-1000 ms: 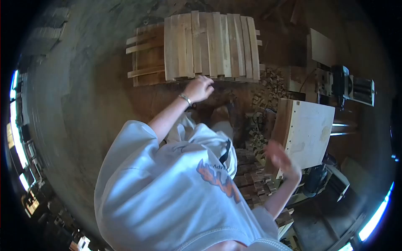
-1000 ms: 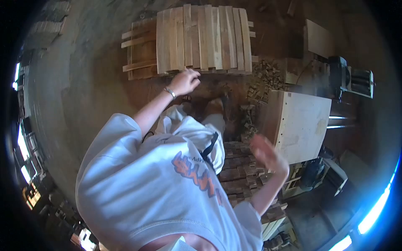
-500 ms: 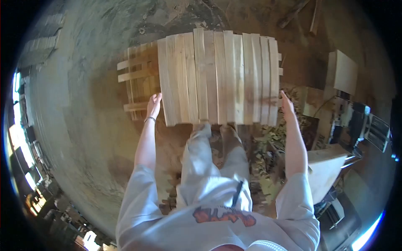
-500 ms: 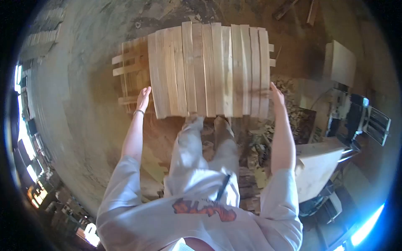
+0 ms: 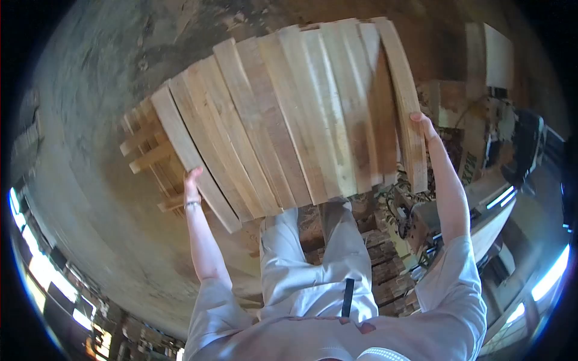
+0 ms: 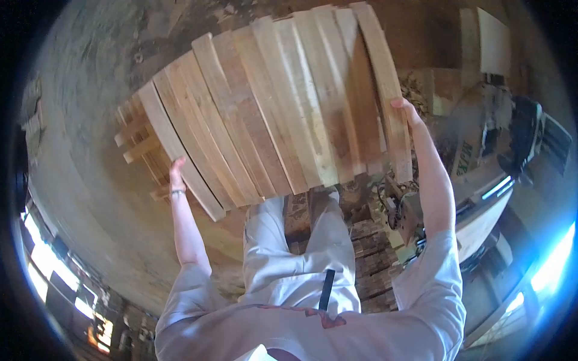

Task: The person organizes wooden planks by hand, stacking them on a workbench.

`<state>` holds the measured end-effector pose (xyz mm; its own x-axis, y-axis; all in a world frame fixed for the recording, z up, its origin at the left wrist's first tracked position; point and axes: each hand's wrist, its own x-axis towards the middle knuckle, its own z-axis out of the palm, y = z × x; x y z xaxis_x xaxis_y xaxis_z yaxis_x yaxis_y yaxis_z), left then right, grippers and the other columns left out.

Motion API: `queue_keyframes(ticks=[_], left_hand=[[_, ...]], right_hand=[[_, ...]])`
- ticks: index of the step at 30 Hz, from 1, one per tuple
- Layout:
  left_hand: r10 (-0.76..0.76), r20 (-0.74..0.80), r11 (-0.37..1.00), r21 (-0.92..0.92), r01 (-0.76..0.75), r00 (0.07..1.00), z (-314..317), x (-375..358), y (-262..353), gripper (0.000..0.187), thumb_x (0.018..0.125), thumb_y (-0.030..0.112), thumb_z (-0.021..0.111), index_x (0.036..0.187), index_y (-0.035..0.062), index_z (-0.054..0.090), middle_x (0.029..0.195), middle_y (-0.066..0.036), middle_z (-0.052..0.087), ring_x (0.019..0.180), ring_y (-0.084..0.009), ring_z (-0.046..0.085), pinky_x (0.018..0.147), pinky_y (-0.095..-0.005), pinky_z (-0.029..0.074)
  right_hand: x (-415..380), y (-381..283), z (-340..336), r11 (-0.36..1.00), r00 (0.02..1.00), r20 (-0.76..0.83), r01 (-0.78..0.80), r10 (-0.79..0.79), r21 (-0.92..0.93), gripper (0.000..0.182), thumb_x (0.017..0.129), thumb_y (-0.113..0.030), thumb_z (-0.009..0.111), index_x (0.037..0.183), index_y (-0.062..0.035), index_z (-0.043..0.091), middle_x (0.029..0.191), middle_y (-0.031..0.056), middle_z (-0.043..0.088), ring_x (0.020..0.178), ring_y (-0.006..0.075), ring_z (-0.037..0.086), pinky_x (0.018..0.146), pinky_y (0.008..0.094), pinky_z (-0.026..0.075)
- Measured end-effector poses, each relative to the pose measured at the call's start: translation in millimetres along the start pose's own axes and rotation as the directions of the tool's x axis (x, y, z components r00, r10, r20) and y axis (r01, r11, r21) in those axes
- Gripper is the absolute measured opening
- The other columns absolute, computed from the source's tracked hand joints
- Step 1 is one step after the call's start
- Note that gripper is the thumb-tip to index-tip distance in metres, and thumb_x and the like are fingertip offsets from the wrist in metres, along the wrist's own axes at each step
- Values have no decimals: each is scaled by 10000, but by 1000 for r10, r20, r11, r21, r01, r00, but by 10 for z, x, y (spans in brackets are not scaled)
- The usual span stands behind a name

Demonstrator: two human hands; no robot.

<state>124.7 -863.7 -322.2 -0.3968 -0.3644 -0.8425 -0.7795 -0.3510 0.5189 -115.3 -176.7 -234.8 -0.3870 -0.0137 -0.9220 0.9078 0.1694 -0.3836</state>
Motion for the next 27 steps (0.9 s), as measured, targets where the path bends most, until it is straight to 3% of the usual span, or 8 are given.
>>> queue_keyframes(ticks=[3, 7, 10, 12, 17, 20, 23, 27], left_hand=[[37, -65, 999, 27, -35, 997, -158, -615, 217, 561, 713, 277, 744, 1192, 56, 552, 1126, -85, 604, 1075, -222, 544, 973, -429, 424], [52, -115, 990, 137, -36, 992, -279, -1631, 550, 985, 732, 283, 719, 1512, 20, 178, 1298, -147, 547, 1186, -262, 525, 1061, -420, 374], [150, 59, 978, 141, -157, 987, 345, -2781, 1131, 578, 721, 246, 690, 1236, 37, 531, 1108, -109, 589, 1142, -243, 527, 996, -404, 442], [284, 82, 946, 136, -293, 955, 361, -2913, 1043, 771, 669, 158, 723, 1360, -3, 420, 1228, -138, 549, 1165, -263, 522, 1006, -398, 434], [250, 305, 887, 309, -344, 919, 1458, -3722, 1271, 950, 631, 127, 727, 1467, -22, 303, 1375, -160, 462, 1255, -295, 462, 1084, -393, 360], [474, 607, 637, 263, -724, 638, 2347, -4397, 1506, 1024, 586, 175, 759, 1471, -39, 289, 1396, -153, 428, 1263, -284, 441, 1093, -409, 339], [445, 745, 476, 275, -836, 498, 3150, -5265, 1510, 999, 582, 229, 772, 1447, -5, 330, 1343, -137, 440, 1210, -272, 465, 1038, -385, 386], [265, 921, 195, 240, -951, 287, 4234, -6087, 1421, 1042, 533, 267, 802, 1435, 2, 353, 1317, -132, 459, 1200, -280, 466, 1038, -397, 379]], right_hand=[[-670, -369, 114, 987, 990, 84, -120, 111, 108, 647, 696, -448, 630, 1217, -67, 579, 1058, 126, 637, 928, 259, 612, 787, 419, 506], [-1650, -215, 198, 968, 984, -85, 169, -156, 187, 711, 670, -458, 628, 1260, -63, 598, 1087, 138, 654, 955, 256, 627, 876, 408, 482], [-2528, 150, 149, 843, 976, 16, 178, -216, 508, 593, 739, -346, 642, 1231, -17, 613, 1181, 159, 635, 1048, 263, 613, 948, 409, 459], [-3009, 382, 143, 677, 963, 42, 156, -266, 720, 535, 774, -297, 646, 1215, 4, 619, 1222, 168, 625, 1084, 269, 605, 971, 410, 450], [-4724, 883, -739, 910, 922, -100, 385, -374, 156, 990, 529, -386, 745, 1378, 12, 429, 1259, 147, 534, 1186, 243, 490, 1040, 371, 363], [-5067, 1465, -1221, 782, 674, -414, 436, -611, -445, 1105, 485, -465, 782, 1398, -10, 358, 1229, 188, 440, 1177, 338, 432, 1027, 448, 361], [-5084, 2205, -1787, 663, 429, -517, 347, -741, -663, 1108, 447, -462, 772, 1361, 4, 353, 1222, 186, 435, 1169, 356, 415, 1024, 468, 324], [-4930, 3028, -2122, 721, 396, -617, 211, -680, -660, 1049, 449, -340, 803, 1351, -24, 372, 1250, 166, 439, 1194, 333, 404, 1046, 429, 312]])
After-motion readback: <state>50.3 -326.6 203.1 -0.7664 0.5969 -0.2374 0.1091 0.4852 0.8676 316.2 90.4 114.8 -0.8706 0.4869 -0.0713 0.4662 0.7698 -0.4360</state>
